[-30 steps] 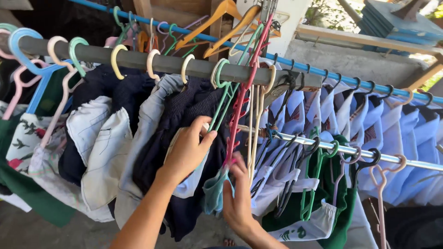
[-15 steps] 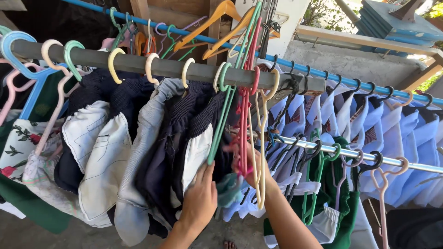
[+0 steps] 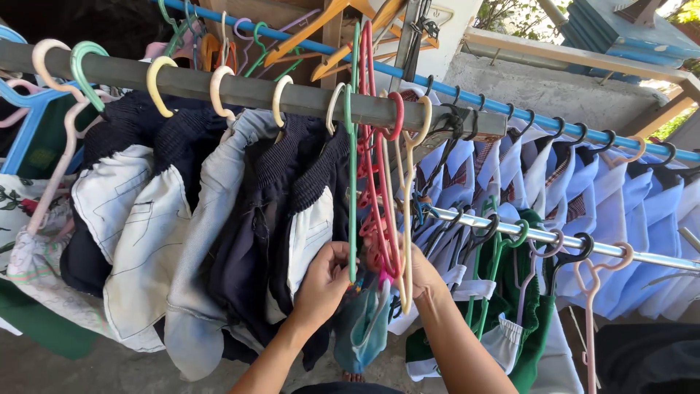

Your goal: Hanging various items of clothing and small laundry items on hangers and multi-clip hangers on a balcony clothesline.

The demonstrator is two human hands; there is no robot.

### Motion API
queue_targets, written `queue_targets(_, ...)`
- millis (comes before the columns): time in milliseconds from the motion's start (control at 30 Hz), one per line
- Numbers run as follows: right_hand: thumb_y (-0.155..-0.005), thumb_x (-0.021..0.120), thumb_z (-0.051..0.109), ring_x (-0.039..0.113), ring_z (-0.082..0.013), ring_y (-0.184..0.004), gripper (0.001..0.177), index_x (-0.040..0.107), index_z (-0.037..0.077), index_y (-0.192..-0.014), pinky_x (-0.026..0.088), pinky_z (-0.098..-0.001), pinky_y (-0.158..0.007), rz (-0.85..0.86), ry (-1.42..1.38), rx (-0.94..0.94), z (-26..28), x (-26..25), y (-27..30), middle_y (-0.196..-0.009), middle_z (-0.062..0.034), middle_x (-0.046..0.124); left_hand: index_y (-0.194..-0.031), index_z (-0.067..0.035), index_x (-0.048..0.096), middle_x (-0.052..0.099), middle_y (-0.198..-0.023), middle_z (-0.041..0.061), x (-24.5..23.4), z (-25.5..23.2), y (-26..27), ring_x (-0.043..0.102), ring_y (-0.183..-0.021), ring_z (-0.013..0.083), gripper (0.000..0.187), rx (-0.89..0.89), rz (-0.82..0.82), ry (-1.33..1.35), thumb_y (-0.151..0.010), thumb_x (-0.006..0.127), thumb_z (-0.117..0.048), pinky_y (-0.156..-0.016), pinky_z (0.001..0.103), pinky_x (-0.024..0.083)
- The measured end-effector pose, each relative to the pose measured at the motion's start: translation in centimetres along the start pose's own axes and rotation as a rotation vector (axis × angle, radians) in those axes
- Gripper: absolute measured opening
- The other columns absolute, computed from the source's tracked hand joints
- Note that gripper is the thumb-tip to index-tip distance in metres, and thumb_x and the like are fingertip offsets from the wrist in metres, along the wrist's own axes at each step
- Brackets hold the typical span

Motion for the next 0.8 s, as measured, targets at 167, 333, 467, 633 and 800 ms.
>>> queue_targets(167,-0.092,0.072,0.008,0.069,-0.0174,-0.098,0.037,0.061,0.0,-0.126,0.058,-0.0289,-0.088,-0.033,0.541,-0.117,3.5,1.4,0.3,-0.111,-0.0108,0.071,-0.11,0.0,0.065,0.065,-0.097,0.001,0.1,-1.8,-0.4,0.062,-0.083,0.0039,0.015,0.036,-0.072,-0.159,-0.096,0.063,-0.004,-0.074,0.02,0.052)
queue_targets(333,-0.086,0.078,0.0,0.066,-0.0127,-0.089,0.045,0.061,0.001,-0.127,0.056,-0.0259,-0.075,0.027,0.741,-0.085,4.2,4.0,1.3,-0.11,-0.0074,0.069,-0.105,0.001,0.07,0.066,-0.084,-0.001,-0.1,-0.9,-1.4,0.058,-0.074,0.0039,0.013,0.049,-0.105,-0.243,-0.097,0.062,-0.005,-0.067,0.023,0.048)
queue_targets(467,-0.083,0.078,0.002,0.074,-0.0178,-0.08,0.04,0.062,0.001,-0.119,0.062,-0.0301,-0.069,-0.111,0.777,-0.185,3.8,3.1,1.6,-0.101,-0.013,0.071,-0.104,0.002,0.07,0.068,-0.085,0.002,0.3,-2.6,-1.8,0.061,-0.076,0.0063,0.01,0.2,-0.136,-0.368,-0.097,0.066,-0.003,-0.07,0.024,0.049)
queue_targets(633,-0.083,0.081,0.005,0.068,-0.0137,-0.076,0.044,0.057,0.005,-0.12,0.057,-0.0299,-0.063,-0.228,0.841,-0.586,4.9,5.9,4.5,-0.102,-0.0096,0.07,-0.107,0.0,0.07,0.073,-0.089,0.003,-0.2,0.5,-2.9,0.067,-0.079,0.0077,0.014,0.071,-0.149,-0.075,-0.094,0.065,-0.003,-0.072,0.024,0.055)
queue_targets(800,-0.092,0.073,0.01,0.068,-0.0238,-0.1,0.037,0.063,0.0,-0.126,0.059,-0.0371,-0.081,-0.135,1.704,-0.91,4.1,6.9,5.9,-0.118,-0.0135,0.063,-0.103,0.0,0.072,0.073,-0.086,0.003,0.5,0.5,-2.6,0.066,-0.077,0.0076,0.011,-0.036,-0.094,-0.191,-0.095,0.064,-0.003,-0.07,0.025,0.053)
Point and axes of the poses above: each hand's wrist, its own y-axis away from the middle knuckle, its own x-axis out of the palm, z = x × y, the point moved 10 cm from there along -y, towards the middle knuckle
